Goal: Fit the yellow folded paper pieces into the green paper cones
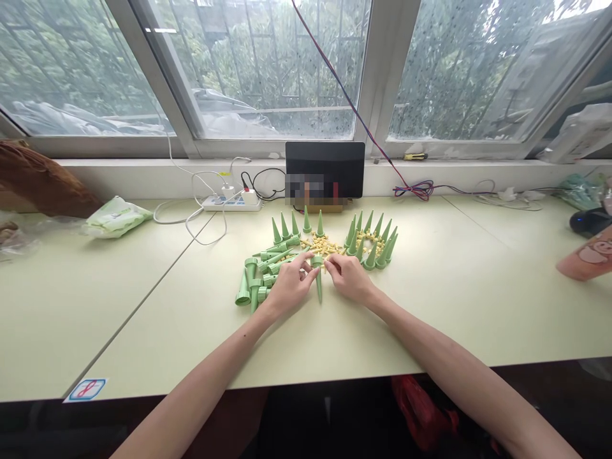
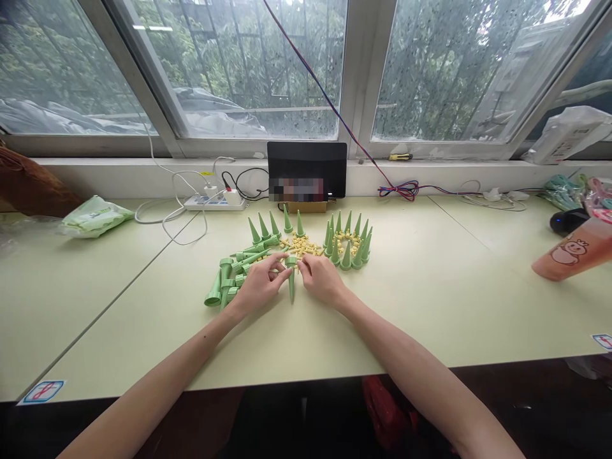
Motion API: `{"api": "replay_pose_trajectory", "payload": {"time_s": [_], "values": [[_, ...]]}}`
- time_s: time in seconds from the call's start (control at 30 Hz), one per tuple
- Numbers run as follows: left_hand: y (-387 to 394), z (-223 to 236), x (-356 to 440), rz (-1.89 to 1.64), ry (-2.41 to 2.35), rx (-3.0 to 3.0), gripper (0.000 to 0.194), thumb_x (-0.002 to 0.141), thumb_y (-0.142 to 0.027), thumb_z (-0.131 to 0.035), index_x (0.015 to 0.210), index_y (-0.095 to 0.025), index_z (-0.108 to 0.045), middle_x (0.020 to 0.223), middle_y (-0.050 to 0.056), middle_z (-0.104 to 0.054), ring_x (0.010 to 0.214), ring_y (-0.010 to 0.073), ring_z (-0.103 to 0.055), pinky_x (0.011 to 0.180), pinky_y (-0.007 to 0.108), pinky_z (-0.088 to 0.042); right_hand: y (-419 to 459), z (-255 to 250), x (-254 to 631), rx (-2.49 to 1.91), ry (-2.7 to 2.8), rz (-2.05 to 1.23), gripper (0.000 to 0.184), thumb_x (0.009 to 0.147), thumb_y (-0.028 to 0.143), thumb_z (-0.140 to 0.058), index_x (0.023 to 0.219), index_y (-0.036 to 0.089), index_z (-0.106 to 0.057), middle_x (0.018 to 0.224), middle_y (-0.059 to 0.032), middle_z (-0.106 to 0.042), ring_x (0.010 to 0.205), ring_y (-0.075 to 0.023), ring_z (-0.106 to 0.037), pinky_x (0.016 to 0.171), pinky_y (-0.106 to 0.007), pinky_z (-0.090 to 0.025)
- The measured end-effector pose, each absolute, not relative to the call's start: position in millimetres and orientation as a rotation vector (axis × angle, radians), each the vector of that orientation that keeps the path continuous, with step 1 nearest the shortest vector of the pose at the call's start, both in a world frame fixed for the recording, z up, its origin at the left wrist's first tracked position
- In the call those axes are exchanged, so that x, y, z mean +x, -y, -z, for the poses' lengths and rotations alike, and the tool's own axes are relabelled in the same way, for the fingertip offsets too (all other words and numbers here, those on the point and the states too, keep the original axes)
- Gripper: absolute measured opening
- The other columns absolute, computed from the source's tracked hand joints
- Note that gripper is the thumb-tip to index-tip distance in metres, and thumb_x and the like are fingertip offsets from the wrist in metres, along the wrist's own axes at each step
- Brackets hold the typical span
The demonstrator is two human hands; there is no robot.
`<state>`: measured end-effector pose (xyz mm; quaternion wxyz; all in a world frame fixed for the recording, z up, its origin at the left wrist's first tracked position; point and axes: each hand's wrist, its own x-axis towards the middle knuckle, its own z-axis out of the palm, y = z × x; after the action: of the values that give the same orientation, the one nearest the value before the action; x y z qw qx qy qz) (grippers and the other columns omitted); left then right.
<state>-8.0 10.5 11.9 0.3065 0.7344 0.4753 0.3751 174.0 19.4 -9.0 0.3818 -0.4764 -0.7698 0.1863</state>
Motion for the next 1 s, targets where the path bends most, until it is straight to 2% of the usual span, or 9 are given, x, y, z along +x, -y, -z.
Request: {"api": "replay_pose_trajectory", "payload": {"time_s": [0.13, 0.23, 0.6, 0.87, 1.0], "values": [[-10.9, -9.2, -9.2, -0.905, -1.313, 2.112, 0.027, 0.088, -0.032, -0.061, 0.11, -0.017, -0.065, 0.078, 0.002, -0.067, 0.053, 0.0128, -0.048, 0.059, 0.027, -0.038, -21.1, 11.6, 174.8, -1.268, 2.079, -0.467, 0.027, 0.094, 0.019, -0.05, 0.067, 0.019, -0.049, 0.065, -0.0029, -0.06, 0.058, -0.0142, -0.049, 0.056, -0.027, -0.032], [-11.4, -9.0, -9.5, -0.863, -1.336, 2.187, 0.026, 0.088, -0.029, -0.059, 0.111, -0.018, -0.065, 0.079, 0.002, -0.067, 0.056, 0.0144, -0.052, 0.063, 0.028, -0.04, -21.5, 12.7, 174.7, -1.281, 2.112, -0.47, 0.024, 0.095, 0.019, -0.053, 0.071, 0.018, -0.055, 0.066, -0.0035, -0.062, 0.058, -0.0145, -0.051, 0.057, -0.026, -0.032], [-15.2, -6.4, -13.5, -0.837, -1.347, 2.315, 0.022, 0.086, -0.026, -0.059, 0.104, -0.016, -0.066, 0.073, 0.001, -0.058, 0.066, 0.0169, -0.054, 0.067, 0.029, -0.04, -19.3, 9.6, 174.6, -1.291, 2.121, -0.508, 0.014, 0.091, 0.023, -0.062, 0.077, 0.019, -0.061, 0.061, 0.0006, -0.058, 0.056, -0.0135, -0.049, 0.057, -0.025, -0.031], [-13.7, -6.5, -13.9, -0.874, -1.324, 2.331, 0.025, 0.086, -0.025, -0.058, 0.107, -0.016, -0.066, 0.072, 0.001, -0.055, 0.065, 0.0165, -0.051, 0.066, 0.029, -0.039, -24.7, 11.0, 178.4, -1.218, 1.921, -0.41, 0.017, 0.096, 0.025, -0.05, 0.083, 0.019, -0.058, 0.064, -0.0002, -0.056, 0.056, -0.0146, -0.048, 0.056, -0.026, -0.035], [-12.4, -8.4, -14.6, -1.03, -1.265, 2.323, 0.023, 0.091, -0.027, -0.055, 0.108, -0.017, -0.066, 0.071, 0.0, -0.056, 0.059, 0.0139, -0.048, 0.063, 0.027, -0.038, -27.3, 10.1, 181.7, -1.172, 1.868, -0.278, 0.017, 0.099, 0.025, -0.046, 0.088, 0.018, -0.057, 0.076, -0.0041, -0.062, 0.06, -0.0155, -0.051, 0.061, -0.027, -0.038]]}}
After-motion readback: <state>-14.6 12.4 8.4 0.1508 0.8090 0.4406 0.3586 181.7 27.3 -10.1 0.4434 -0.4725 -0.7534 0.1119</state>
